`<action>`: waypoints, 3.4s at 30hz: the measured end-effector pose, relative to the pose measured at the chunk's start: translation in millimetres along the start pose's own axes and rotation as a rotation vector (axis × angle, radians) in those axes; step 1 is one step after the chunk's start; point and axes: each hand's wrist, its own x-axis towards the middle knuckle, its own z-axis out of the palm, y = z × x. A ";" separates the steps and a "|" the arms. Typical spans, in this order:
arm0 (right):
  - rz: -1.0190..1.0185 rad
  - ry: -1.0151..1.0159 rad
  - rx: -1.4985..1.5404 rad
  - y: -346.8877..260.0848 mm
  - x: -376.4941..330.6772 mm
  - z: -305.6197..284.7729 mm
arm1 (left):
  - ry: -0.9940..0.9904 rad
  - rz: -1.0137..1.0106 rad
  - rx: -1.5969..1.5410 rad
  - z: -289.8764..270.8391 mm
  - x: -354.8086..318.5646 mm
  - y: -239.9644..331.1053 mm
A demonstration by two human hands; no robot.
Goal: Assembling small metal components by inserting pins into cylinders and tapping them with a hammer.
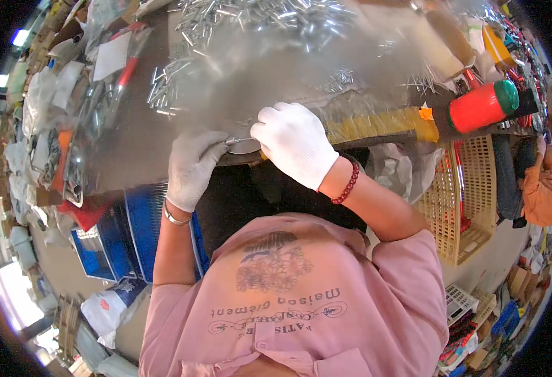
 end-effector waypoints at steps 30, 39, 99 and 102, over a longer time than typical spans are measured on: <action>0.362 0.215 -0.200 83.3 -38.6 -41.1 | 0.019 -0.008 -0.098 3.7 -0.3 3.9; 0.200 0.127 -0.315 102.5 -29.2 -26.5 | 0.052 0.015 -0.090 6.4 -2.2 2.7; 0.200 0.041 0.099 -5.2 -24.3 -33.9 | -0.027 0.005 -0.090 2.8 -1.1 -11.1; 0.148 0.145 0.089 -12.9 -29.2 -37.6 | 0.001 0.057 -0.108 5.3 -0.6 -14.6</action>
